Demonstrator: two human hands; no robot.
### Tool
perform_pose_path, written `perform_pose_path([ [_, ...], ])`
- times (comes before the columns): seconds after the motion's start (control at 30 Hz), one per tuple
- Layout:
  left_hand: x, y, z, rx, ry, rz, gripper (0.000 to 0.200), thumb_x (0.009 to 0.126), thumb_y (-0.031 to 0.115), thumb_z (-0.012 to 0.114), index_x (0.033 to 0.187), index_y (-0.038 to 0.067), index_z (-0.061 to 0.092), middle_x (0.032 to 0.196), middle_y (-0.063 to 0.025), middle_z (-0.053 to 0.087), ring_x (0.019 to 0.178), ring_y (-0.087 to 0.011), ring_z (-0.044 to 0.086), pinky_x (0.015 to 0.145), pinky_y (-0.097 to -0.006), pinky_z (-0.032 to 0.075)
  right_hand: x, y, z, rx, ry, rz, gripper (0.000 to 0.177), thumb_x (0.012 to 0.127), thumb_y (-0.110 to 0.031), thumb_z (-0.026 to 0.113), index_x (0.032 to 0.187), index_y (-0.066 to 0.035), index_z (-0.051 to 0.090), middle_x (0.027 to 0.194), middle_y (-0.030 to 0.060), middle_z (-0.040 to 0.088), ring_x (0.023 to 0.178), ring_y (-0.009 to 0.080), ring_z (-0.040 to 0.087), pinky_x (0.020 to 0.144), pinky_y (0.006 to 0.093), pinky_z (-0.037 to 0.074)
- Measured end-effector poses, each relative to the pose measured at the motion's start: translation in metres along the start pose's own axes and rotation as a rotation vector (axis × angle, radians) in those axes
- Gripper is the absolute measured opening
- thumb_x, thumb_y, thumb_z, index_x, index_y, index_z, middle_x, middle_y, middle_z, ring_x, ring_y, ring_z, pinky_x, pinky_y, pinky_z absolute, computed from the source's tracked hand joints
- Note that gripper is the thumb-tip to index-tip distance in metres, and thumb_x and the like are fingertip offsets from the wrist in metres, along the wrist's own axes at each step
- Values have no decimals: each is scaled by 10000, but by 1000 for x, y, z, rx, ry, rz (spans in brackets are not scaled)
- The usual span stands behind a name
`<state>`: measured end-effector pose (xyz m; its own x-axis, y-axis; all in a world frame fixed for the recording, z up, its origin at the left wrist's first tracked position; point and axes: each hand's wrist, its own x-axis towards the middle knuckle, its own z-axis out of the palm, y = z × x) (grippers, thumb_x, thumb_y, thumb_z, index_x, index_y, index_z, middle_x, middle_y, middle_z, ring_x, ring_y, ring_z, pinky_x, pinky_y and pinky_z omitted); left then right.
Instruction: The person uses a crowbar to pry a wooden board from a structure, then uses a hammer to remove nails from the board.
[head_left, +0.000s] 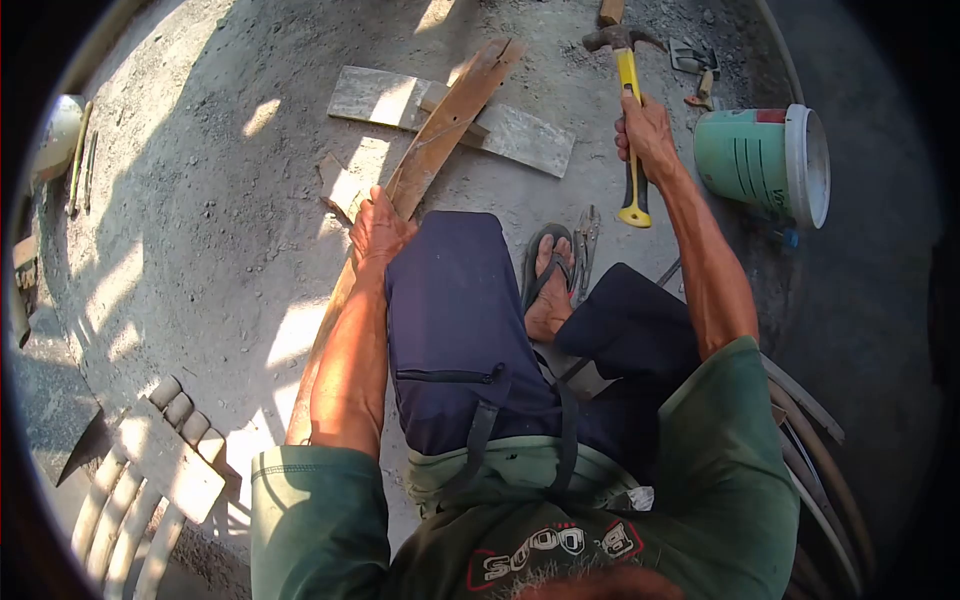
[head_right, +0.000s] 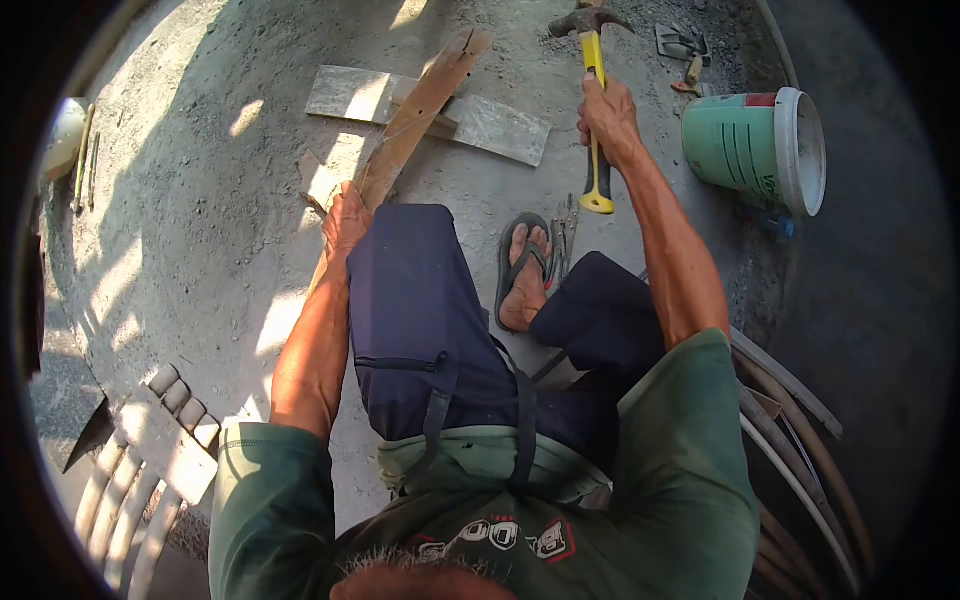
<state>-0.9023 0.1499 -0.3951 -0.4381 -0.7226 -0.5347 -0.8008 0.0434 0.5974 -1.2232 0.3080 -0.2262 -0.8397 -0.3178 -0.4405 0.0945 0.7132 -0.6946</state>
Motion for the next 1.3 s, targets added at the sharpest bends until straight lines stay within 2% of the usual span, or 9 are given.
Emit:
perform_pose_path([
  [0.07,-6,9,-4,119,14,63,444,816,435,517,977,29,431,887,-209,540,874,-339,571,750,-397,446,20,-18,-36,-867,171,-545,300,893,-275,495,1045,-22,547,801,155,646,641,264,637,553,375,503],
  [0.13,-14,19,-10,176,32,133,397,807,384,549,949,33,428,893,-204,546,841,-354,577,729,-417,451,9,-69,-47,-1096,166,-754,313,863,-246,532,1075,-23,587,921,201,653,792,349,651,675,431,516],
  [0.27,-13,17,-11,296,83,224,471,711,305,711,963,34,419,888,-210,549,833,-389,577,703,-467,477,55,-121,-13,-1328,118,-850,295,870,-266,502,986,-6,579,763,172,656,602,294,647,504,419,493],
  [0.33,-12,14,-11,265,63,225,488,709,328,714,964,34,420,887,-217,547,837,-394,577,700,-467,479,71,-160,21,-1737,-127,-794,274,809,-210,529,959,2,613,862,194,651,747,295,658,632,451,504],
  [0.53,-3,6,-5,260,112,244,440,723,304,690,947,31,429,883,-221,546,843,-407,579,681,-486,487,88,-148,72,-2025,-23,-1063,236,808,-178,537,948,-43,672,1005,141,645,922,285,630,652,437,511],
  [0.97,1,-17,7,198,138,349,357,850,163,512,1145,64,337,851,-199,524,740,-359,580,589,-466,485,51,-172,120,-2331,-131,-773,265,822,-211,535,995,-69,676,995,98,648,915,282,623,590,511,517],
  [1.07,3,-20,11,284,191,410,354,866,159,493,1168,71,332,858,-193,522,742,-352,573,581,-458,487,56,-153,118,-2416,353,-1066,274,821,-214,539,1006,-64,675,1010,104,645,916,300,618,600,529,502],
  [1.13,3,-20,12,285,196,408,350,868,158,488,1168,67,332,861,-193,523,743,-354,573,580,-457,487,72,-160,123,-2449,-44,-1040,272,822,-210,538,996,-57,680,1008,111,651,912,323,616,607,530,488],
  [1.3,3,-23,14,279,256,467,298,875,162,475,1120,47,349,860,-202,530,740,-376,579,585,-468,486,65,-174,131,-2425,-234,-688,277,818,-230,547,1001,-72,684,1046,114,646,968,316,601,660,495,490],
])
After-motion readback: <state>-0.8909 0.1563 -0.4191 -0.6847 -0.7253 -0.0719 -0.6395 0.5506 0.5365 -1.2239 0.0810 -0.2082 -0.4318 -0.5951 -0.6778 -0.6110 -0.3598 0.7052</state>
